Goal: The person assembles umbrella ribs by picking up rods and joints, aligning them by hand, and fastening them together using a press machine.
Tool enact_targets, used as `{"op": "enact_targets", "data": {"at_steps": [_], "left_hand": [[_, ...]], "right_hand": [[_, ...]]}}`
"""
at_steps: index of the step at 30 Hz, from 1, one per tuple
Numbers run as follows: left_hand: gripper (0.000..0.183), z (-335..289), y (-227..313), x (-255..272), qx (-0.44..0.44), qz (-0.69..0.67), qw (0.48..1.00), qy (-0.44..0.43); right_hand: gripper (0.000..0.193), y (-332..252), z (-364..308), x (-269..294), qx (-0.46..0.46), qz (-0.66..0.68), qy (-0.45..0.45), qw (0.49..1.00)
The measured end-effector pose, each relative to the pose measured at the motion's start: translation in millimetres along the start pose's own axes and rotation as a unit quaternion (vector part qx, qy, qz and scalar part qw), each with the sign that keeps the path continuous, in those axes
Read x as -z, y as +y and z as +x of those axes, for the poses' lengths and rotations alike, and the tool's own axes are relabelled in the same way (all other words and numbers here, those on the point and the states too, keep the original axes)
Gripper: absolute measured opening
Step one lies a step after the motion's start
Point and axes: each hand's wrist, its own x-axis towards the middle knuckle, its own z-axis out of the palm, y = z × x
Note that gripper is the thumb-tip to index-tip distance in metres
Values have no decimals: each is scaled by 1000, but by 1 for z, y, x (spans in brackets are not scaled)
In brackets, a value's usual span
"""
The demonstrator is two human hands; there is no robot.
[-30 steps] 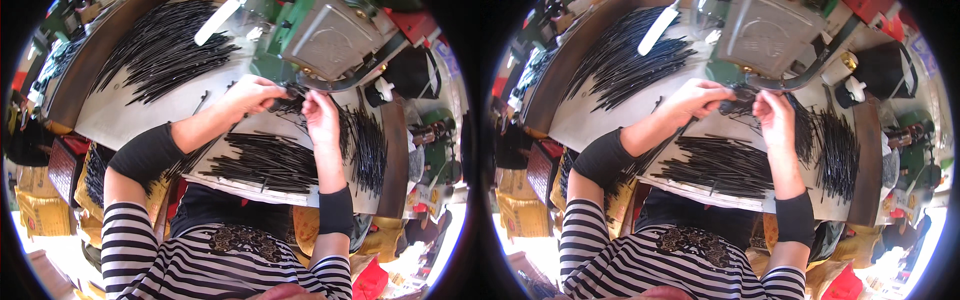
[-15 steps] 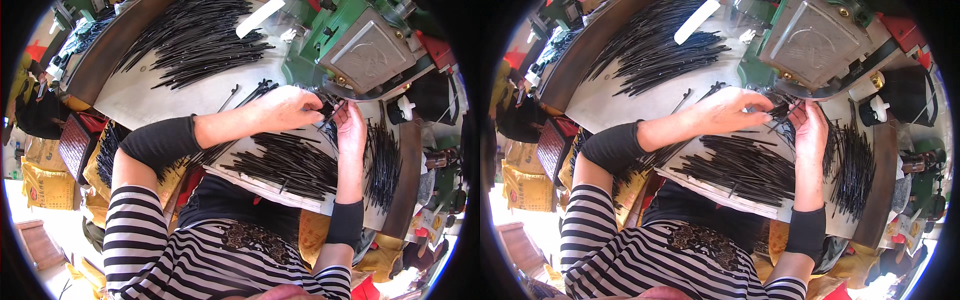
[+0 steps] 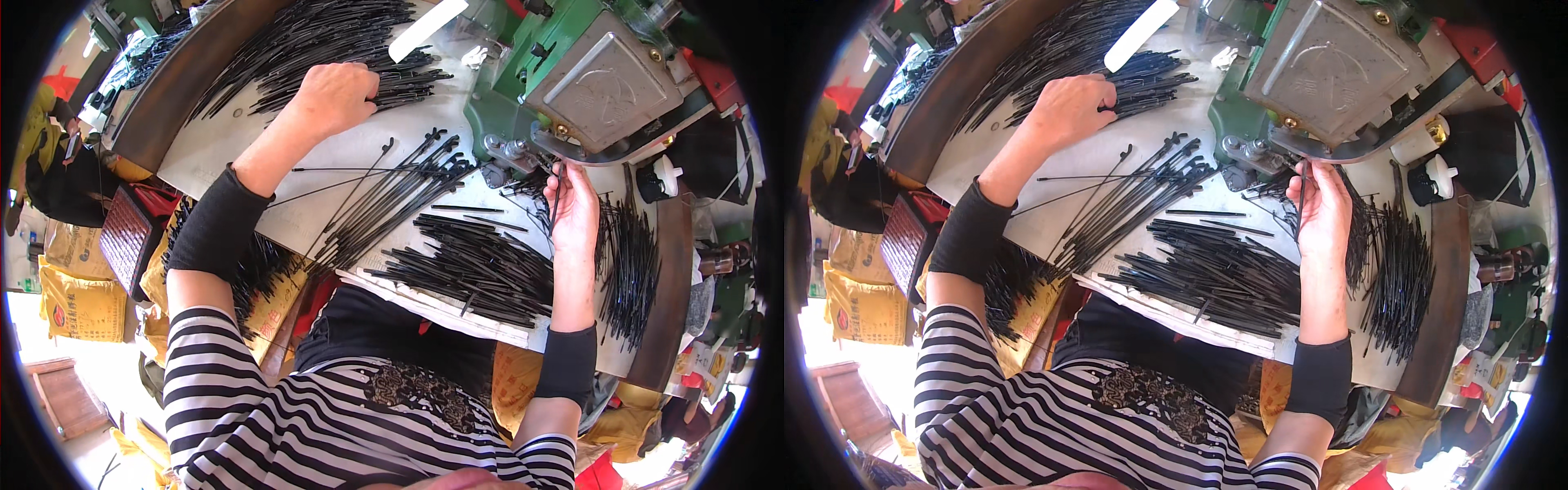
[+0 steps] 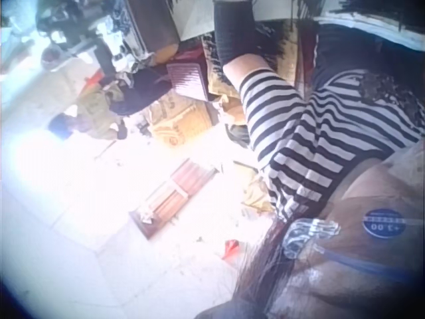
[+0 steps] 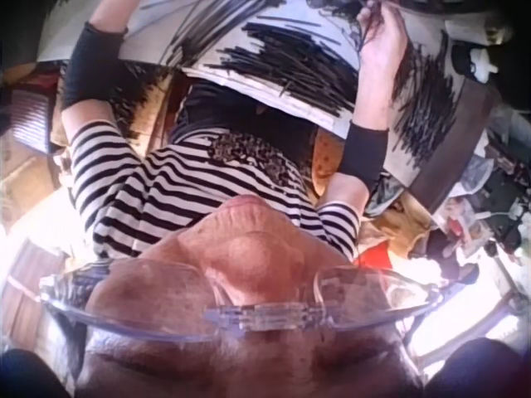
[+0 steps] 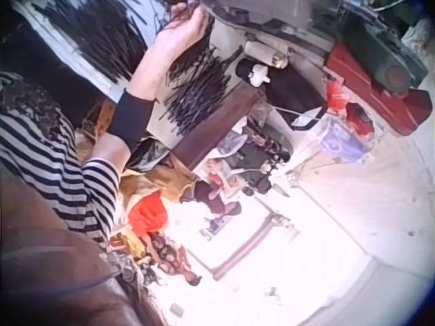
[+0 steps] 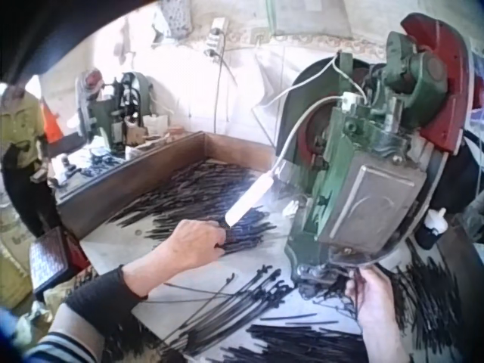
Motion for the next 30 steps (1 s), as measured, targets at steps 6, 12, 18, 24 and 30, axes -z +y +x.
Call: {"op": "enact_targets", "data": {"at_steps": [6, 12, 18, 24, 30], "left_hand": [[15, 11, 7, -5, -14, 17, 999, -28], [13, 15, 30, -6, -76, -30, 996, 36], [16, 21, 50, -16, -159, -124, 978, 46], [28, 24, 81, -16, -83, -389, 914, -76], [29, 23, 107, -24, -30, -518, 848, -105]], "right_hand": [[20, 0, -3, -5, -10, -1, 3, 1000], [22, -1, -4, -7, -27, -15, -27, 999], [24, -3, -8, -13, -61, -50, -52, 996], [24, -5, -13, -17, -112, -109, -121, 980], [29, -6, -29, -39, -163, -211, -205, 942]]}}
